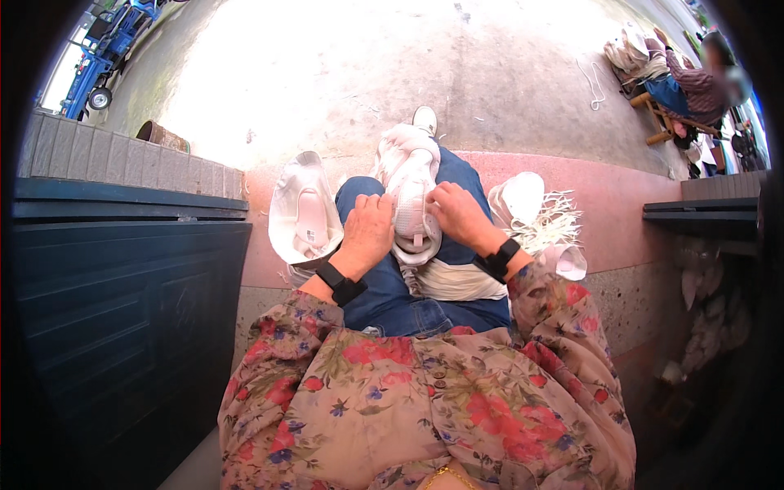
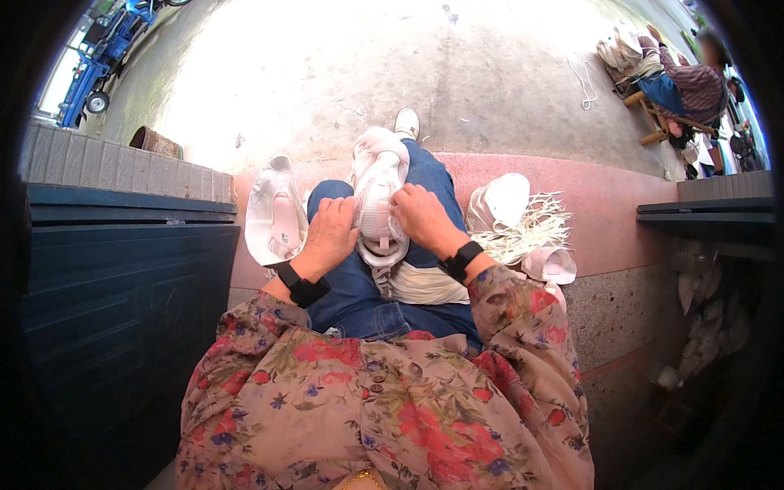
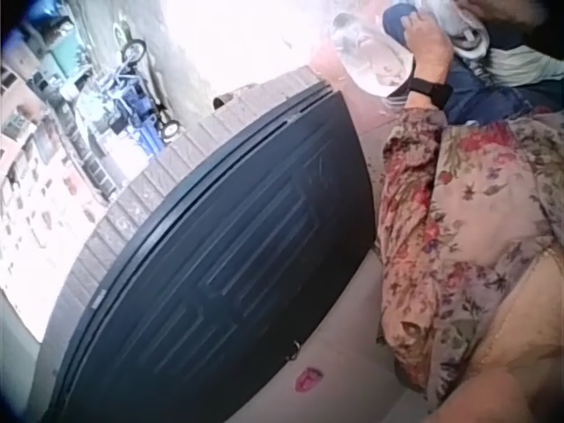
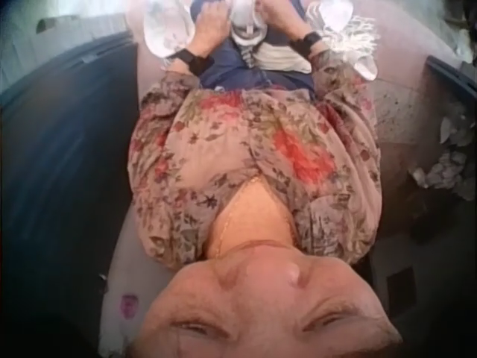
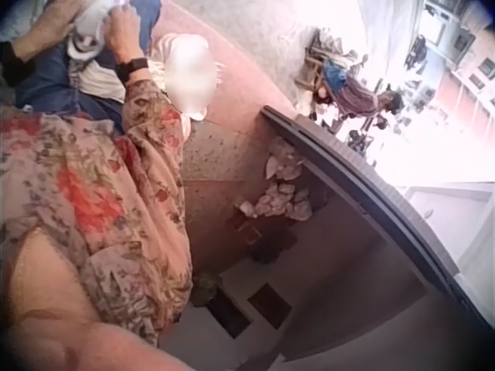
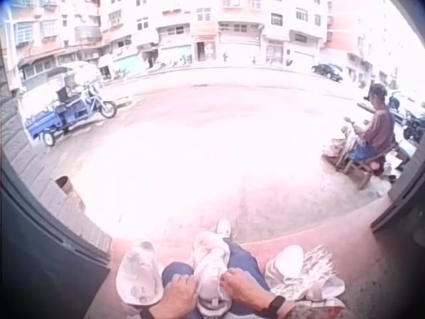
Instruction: The recorder is sitting outdoors and lacing a pair of white and pink athletic shoes.
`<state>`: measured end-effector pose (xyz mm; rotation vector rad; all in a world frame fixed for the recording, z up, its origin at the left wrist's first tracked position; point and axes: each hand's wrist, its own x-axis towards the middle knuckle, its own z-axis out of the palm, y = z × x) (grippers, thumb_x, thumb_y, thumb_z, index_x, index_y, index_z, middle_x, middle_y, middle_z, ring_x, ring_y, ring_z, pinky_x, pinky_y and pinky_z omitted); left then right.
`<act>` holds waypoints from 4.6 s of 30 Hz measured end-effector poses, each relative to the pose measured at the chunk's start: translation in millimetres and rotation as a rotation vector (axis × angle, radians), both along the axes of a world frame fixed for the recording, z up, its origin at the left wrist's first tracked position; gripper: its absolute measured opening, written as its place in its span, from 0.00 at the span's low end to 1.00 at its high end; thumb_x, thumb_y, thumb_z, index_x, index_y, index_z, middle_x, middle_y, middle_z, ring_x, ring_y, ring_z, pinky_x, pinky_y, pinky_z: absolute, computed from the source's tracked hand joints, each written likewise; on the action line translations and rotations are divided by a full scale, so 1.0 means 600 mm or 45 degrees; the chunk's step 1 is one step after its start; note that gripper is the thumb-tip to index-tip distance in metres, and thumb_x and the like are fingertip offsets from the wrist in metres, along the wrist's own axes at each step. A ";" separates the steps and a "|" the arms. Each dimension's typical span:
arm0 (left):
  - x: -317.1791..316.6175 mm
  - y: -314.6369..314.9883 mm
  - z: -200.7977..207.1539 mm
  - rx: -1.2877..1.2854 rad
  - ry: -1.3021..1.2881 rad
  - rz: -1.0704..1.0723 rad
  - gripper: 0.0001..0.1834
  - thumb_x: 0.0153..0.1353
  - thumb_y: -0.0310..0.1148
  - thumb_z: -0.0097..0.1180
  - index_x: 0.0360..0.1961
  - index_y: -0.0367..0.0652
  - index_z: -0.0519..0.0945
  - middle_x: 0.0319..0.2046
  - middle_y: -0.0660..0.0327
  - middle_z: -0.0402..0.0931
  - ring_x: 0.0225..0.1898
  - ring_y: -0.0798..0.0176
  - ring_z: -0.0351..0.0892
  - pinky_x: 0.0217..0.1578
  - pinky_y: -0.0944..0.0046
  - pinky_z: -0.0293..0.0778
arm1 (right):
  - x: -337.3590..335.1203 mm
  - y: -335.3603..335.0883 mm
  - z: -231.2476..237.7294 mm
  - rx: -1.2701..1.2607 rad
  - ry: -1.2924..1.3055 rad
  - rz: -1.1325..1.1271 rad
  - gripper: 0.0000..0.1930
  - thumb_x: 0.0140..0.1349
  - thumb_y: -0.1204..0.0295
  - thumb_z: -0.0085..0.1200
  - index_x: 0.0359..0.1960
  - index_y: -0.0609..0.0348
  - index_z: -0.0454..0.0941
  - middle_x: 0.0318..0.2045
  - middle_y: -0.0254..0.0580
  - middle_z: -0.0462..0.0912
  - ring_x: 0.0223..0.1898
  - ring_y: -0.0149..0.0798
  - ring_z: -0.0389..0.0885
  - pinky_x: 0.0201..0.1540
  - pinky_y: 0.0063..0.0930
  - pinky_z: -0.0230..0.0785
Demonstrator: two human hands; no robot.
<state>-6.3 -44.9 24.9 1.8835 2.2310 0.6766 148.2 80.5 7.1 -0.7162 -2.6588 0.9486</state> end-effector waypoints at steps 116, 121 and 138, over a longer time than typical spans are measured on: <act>0.045 0.088 -0.016 -0.791 -0.260 0.024 0.12 0.47 0.36 0.53 0.29 0.38 0.77 0.27 0.49 0.76 0.33 0.48 0.76 0.33 0.54 0.71 | 0.094 0.049 0.046 -1.715 0.461 -0.651 0.11 0.61 0.67 0.44 0.38 0.62 0.72 0.23 0.34 0.75 0.22 0.25 0.73 0.25 0.17 0.67; 0.069 0.067 -0.006 -0.828 -0.016 -0.179 0.09 0.46 0.30 0.49 0.27 0.38 0.77 0.23 0.49 0.76 0.26 0.46 0.77 0.28 0.52 0.72 | 0.084 0.058 0.041 -1.790 0.423 -0.635 0.11 0.62 0.68 0.44 0.42 0.60 0.71 0.22 0.29 0.72 0.18 0.21 0.65 0.21 0.13 0.58; -0.016 0.087 -0.053 -0.111 -0.301 0.107 0.11 0.47 0.32 0.57 0.27 0.35 0.74 0.27 0.51 0.74 0.30 0.50 0.74 0.31 0.58 0.69 | -0.028 0.026 -0.038 -0.839 0.104 -0.458 0.12 0.52 0.67 0.46 0.26 0.66 0.76 0.21 0.52 0.77 0.24 0.44 0.75 0.29 0.33 0.65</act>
